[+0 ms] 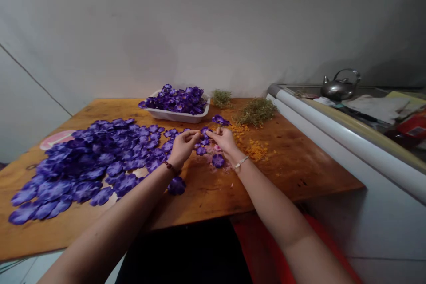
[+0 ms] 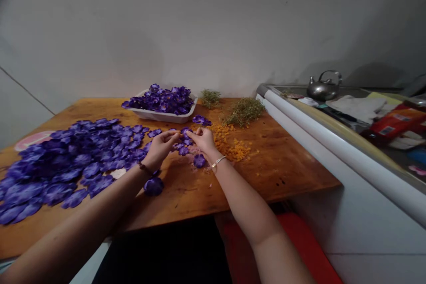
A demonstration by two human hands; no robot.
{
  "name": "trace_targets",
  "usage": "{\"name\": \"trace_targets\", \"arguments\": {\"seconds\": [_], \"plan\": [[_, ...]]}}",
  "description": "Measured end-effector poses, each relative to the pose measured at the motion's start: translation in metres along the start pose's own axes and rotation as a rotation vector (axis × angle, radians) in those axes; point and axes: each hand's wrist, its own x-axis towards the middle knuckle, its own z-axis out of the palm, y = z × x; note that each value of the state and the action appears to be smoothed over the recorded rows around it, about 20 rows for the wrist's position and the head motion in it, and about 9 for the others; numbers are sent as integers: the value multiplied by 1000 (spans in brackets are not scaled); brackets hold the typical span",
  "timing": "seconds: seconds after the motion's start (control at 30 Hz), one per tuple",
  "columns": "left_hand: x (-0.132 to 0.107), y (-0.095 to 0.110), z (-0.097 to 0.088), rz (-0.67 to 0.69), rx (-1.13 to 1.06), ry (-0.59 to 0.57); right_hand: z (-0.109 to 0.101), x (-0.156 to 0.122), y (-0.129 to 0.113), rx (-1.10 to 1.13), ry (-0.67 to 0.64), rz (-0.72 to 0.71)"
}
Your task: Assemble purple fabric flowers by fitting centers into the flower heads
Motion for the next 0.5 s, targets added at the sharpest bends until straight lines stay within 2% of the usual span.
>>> {"name": "trace_targets", "arguments": {"seconds": [0.23,0.5], "plan": [[-6,1,-3,295,210,94,7,-13,-9,87,-92,-22],[-11,4,-5,399,439,187,8,-15,-12,77,-115,-55]]}}
